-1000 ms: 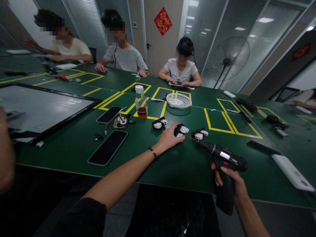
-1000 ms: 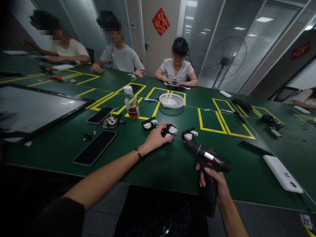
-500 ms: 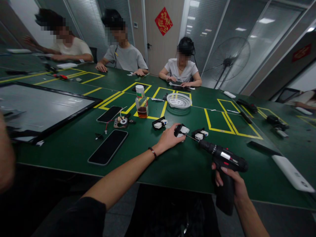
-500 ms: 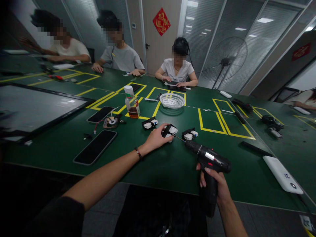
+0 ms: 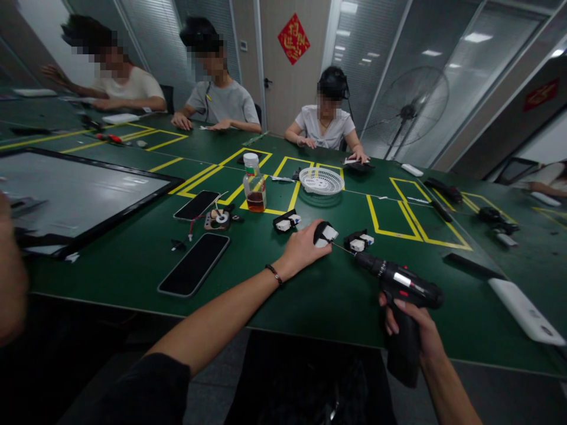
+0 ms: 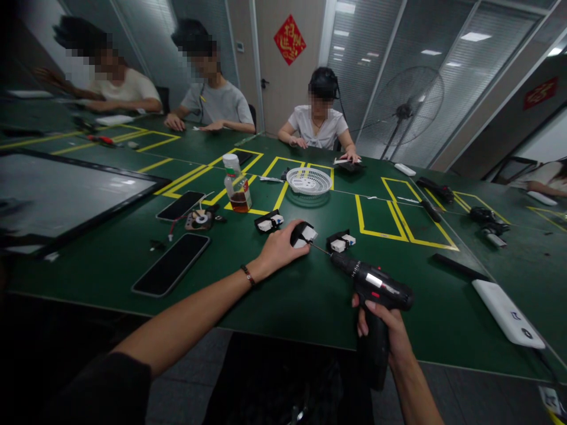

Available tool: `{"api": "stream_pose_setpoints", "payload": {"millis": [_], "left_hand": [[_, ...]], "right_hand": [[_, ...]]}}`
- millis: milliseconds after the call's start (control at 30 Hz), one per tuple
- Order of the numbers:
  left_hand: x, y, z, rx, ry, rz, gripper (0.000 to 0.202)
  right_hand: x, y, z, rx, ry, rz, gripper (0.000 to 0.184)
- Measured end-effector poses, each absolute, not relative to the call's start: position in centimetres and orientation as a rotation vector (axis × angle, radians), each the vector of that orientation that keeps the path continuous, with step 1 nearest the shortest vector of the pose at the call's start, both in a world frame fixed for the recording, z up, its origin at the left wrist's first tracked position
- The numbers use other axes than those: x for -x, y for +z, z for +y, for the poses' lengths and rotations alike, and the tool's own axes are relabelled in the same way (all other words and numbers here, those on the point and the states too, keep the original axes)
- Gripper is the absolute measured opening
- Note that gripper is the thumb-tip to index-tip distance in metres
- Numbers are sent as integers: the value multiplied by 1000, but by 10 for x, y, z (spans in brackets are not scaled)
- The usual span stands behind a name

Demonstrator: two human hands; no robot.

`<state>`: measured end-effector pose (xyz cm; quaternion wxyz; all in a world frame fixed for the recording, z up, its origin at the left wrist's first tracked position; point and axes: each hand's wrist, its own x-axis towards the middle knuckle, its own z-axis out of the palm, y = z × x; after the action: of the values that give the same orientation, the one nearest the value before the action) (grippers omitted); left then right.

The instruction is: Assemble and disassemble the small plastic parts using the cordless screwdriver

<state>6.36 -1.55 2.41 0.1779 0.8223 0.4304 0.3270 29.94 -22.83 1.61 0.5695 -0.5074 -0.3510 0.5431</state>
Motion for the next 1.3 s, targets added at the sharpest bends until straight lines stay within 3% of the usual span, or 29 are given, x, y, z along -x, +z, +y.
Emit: {"api": "stream_pose_setpoints", "payload": {"millis": [533, 1300], "left_hand": [[-68, 18, -19, -2502, 904, 1308, 69], [-68, 25, -22, -2366, 851, 1351, 67]], "right_hand": [[-305, 14, -229, 1206, 1310, -819, 32], [-301, 11, -229, 1173, 1266, -805, 25]]}}
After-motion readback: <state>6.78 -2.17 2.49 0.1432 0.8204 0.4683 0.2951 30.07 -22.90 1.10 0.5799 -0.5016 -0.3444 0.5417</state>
